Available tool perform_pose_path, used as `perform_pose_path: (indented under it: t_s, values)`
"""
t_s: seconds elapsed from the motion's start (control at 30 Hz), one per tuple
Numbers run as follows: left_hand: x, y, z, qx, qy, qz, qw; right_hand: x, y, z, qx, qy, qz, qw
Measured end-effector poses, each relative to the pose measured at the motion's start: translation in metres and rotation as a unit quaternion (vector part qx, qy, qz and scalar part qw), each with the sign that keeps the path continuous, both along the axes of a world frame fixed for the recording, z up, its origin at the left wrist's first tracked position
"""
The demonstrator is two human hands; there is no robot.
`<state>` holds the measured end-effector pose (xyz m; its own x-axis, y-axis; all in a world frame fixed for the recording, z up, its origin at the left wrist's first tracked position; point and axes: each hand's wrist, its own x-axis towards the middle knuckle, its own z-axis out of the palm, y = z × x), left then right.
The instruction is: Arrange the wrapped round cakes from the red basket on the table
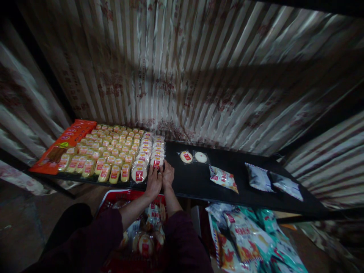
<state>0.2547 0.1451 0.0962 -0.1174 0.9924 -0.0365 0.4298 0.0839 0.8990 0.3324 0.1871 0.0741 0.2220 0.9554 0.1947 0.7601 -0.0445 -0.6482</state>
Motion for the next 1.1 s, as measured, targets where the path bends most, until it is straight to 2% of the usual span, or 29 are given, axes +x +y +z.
perform_pose_path:
  t_s: [0.13, 0.27, 0.57, 0.77, 0.93, 1.1]
  values:
    - [0.0, 0.0, 0.003, -0.012, 0.002, 0.002, 1.0, 0.001, 0.002, 0.002, -0.013, -0.009, 0.01, 1.0]
    - [-0.001, -0.004, 0.005, -0.009, 0.003, -0.004, 1.0, 0.002, 0.0, 0.001, -0.007, -0.001, -0.012, 1.0]
    - [-0.005, -0.02, 0.004, 0.015, 0.003, -0.025, 1.0, 0.002, -0.019, 0.002, -0.001, 0.018, -0.024, 1.0]
    - [-0.016, -0.045, -0.003, 0.009, 0.021, -0.055, 0.998, -0.008, -0.05, -0.007, 0.038, 0.036, -0.018, 0.998]
    - [-0.034, -0.072, -0.008, 0.045, 0.032, -0.115, 0.992, -0.019, -0.082, -0.014, 0.064, 0.059, -0.01, 0.996]
    - [-0.054, -0.089, -0.015, 0.066, 0.029, -0.17, 0.983, -0.029, -0.108, -0.019, 0.091, 0.074, 0.003, 0.993]
